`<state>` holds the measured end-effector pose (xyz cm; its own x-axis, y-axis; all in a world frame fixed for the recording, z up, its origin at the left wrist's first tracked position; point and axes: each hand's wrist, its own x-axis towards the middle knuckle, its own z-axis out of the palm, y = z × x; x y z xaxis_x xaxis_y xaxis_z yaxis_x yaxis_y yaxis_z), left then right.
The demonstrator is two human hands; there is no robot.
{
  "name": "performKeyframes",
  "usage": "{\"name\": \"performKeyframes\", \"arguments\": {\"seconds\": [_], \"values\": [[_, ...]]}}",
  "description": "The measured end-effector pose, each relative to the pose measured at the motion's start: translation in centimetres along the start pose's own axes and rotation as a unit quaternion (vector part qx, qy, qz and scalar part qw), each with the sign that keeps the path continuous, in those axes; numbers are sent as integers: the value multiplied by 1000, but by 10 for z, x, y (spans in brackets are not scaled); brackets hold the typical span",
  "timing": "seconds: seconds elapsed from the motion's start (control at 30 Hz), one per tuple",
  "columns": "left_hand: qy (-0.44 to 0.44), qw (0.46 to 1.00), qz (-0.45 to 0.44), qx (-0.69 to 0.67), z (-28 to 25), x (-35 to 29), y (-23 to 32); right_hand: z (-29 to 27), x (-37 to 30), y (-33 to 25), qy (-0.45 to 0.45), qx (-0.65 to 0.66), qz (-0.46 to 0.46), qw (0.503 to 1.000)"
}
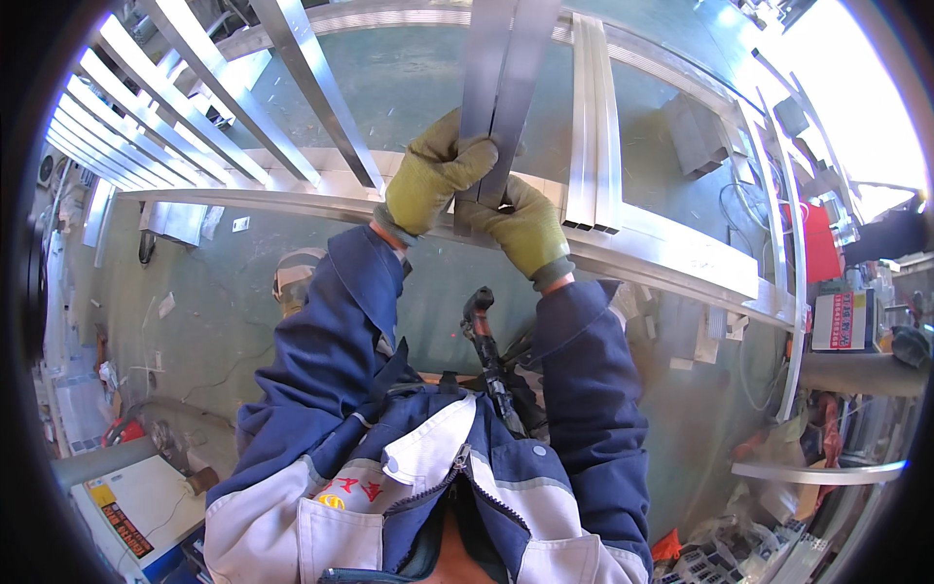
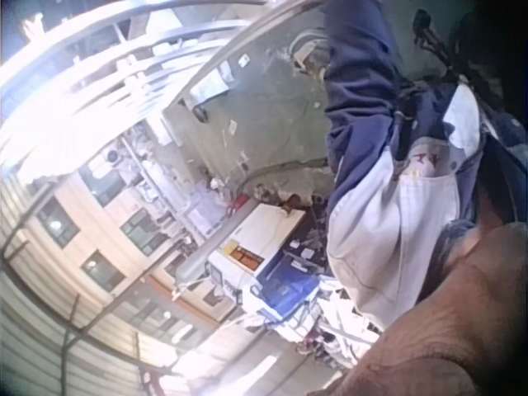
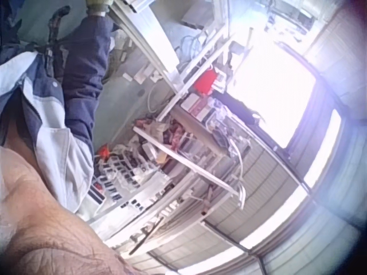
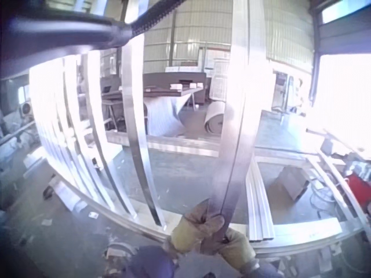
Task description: The person assembles a metal frame by positioning aluminum profiles and using a pneumatic rivet gun to fasten them together. They repeatedly align the pieces and drive rivets at multiple points to secure the structure.
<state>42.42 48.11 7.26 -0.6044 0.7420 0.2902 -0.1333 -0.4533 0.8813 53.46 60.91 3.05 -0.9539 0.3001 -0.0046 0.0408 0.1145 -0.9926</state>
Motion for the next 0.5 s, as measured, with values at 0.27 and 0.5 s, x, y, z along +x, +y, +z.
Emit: {"name": "performKeyframes", "arguments": {"seconds": [0.27, 0.5], "values": [[-30, 990, 65, 119, -5, 61, 31, -12, 29, 13, 42, -15, 5, 999], [4, 993, 98, 60, -1, 85, 37, -14, 35, 38, 47, 32, 19, 998]]}}
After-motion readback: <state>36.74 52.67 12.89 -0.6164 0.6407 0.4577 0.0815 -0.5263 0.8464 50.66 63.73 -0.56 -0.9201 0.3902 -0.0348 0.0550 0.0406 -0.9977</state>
